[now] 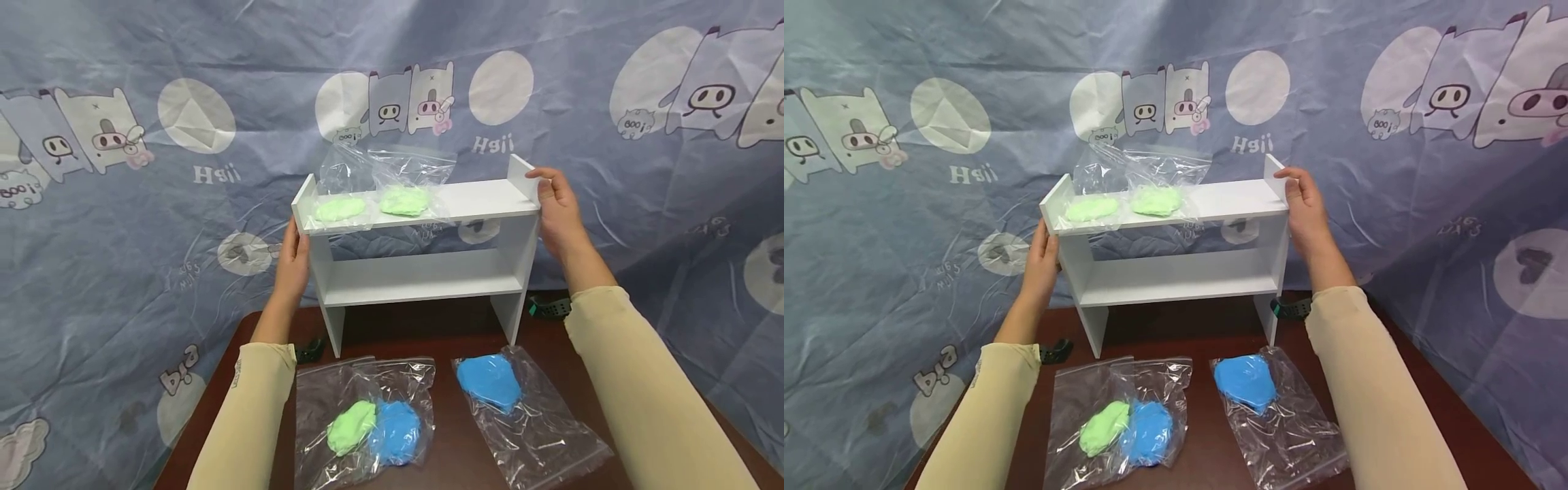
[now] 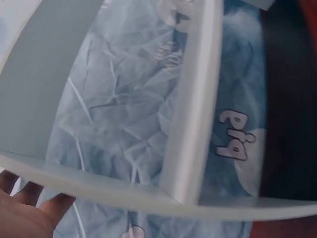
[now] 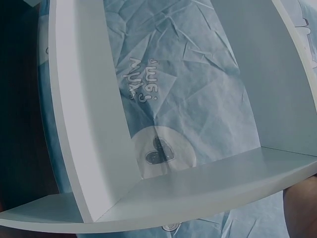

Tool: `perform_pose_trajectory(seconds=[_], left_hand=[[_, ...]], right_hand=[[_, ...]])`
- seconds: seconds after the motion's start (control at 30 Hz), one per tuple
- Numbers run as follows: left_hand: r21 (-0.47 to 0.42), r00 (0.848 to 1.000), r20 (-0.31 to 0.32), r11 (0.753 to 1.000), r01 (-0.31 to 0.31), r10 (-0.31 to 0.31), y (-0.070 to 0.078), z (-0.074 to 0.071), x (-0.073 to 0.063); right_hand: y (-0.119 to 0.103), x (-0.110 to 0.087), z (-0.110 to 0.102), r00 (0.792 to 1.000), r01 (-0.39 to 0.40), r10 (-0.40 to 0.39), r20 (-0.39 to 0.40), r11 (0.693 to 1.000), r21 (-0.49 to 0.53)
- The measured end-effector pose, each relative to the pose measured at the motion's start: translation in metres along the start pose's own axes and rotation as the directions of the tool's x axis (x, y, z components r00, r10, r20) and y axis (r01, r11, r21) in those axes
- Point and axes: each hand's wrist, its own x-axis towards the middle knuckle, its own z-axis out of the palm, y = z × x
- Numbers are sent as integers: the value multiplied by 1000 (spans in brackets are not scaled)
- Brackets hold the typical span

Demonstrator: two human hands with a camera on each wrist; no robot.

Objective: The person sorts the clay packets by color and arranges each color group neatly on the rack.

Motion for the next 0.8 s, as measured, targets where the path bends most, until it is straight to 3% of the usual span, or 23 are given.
perform_pose_trajectory(seconds=[0.1, 0.2, 0.53, 0.7, 0.8], left_hand=[[11, 1000, 24, 1000, -14, 14, -26, -4, -10], [59, 999, 47, 998, -24, 22, -40, -7, -24], [221, 989, 146, 975, -17, -16, -65, -14, -60], [302, 980, 191, 953, -4, -56, -73, -15, -78], [385, 974, 208, 923, -1, -85, -77, -14, -90]], right_hand=[[-2, -4, 0, 1000, -15, 15, 9, 1000, -27], [-7, -9, 3, 1000, -16, 16, 9, 999, -40], [-16, -11, 6, 1000, 4, -3, 16, 1000, -12], [-16, -12, 5, 999, 15, -16, 32, 999, 31], [-16, -13, 5, 999, 25, -27, 38, 999, 41]])
